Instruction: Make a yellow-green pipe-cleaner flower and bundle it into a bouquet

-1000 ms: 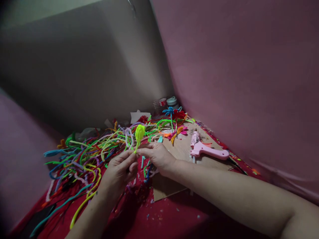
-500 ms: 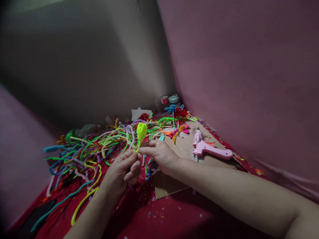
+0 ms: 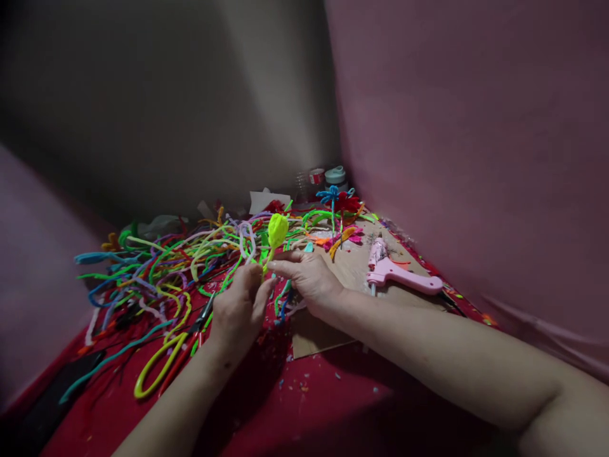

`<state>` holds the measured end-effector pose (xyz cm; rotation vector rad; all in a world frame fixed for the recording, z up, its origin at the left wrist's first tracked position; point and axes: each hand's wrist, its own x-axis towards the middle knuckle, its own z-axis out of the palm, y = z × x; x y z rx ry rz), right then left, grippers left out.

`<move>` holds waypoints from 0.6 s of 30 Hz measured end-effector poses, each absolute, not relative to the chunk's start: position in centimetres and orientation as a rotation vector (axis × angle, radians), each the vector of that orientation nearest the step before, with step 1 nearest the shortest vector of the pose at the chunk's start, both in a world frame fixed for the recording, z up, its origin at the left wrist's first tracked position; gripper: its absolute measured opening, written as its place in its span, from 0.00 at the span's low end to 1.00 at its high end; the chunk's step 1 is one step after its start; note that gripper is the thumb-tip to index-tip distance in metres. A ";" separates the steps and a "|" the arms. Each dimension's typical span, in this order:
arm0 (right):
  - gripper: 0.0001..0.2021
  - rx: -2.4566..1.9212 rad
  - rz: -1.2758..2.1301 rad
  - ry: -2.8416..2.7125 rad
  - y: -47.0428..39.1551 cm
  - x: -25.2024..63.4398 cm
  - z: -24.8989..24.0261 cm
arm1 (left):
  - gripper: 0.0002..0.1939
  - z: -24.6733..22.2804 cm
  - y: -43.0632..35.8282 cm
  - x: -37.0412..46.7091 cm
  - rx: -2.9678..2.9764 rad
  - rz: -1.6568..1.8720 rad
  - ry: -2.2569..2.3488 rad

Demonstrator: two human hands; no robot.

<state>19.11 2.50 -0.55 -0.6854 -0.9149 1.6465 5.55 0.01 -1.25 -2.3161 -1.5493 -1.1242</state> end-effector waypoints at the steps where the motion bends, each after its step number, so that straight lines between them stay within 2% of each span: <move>1: 0.05 -0.708 1.632 -0.927 2.4 19.2 -0.4 | 0.09 -1.3 0.1 5.6 -2.259 -1.034 -1.499; 3: 0.05 -0.734 1.580 -0.970 2.3 19.4 0.0 | 0.09 -1.0 0.4 5.8 -2.196 -0.920 -1.439; 5: 0.04 -0.713 1.519 -1.010 2.3 19.8 0.5 | 0.10 -0.2 0.5 6.2 -2.244 -0.959 -1.431; 9: 0.05 -0.575 1.316 -0.999 2.8 20.7 1.8 | 0.08 1.7 0.4 6.6 -2.397 -1.468 -1.702; 11: 0.05 -0.530 1.288 -0.954 3.3 21.3 2.4 | 0.07 2.3 0.2 6.6 -2.533 -1.587 -1.898; 16: 0.03 -0.480 1.336 -0.882 4.3 22.8 3.6 | 0.13 1.3 0.1 6.5 -2.986 -1.663 -2.225; 18: 0.03 -0.449 1.331 -0.889 4.5 23.4 3.9 | 0.13 0.2 0.2 6.6 -3.006 -1.513 -2.249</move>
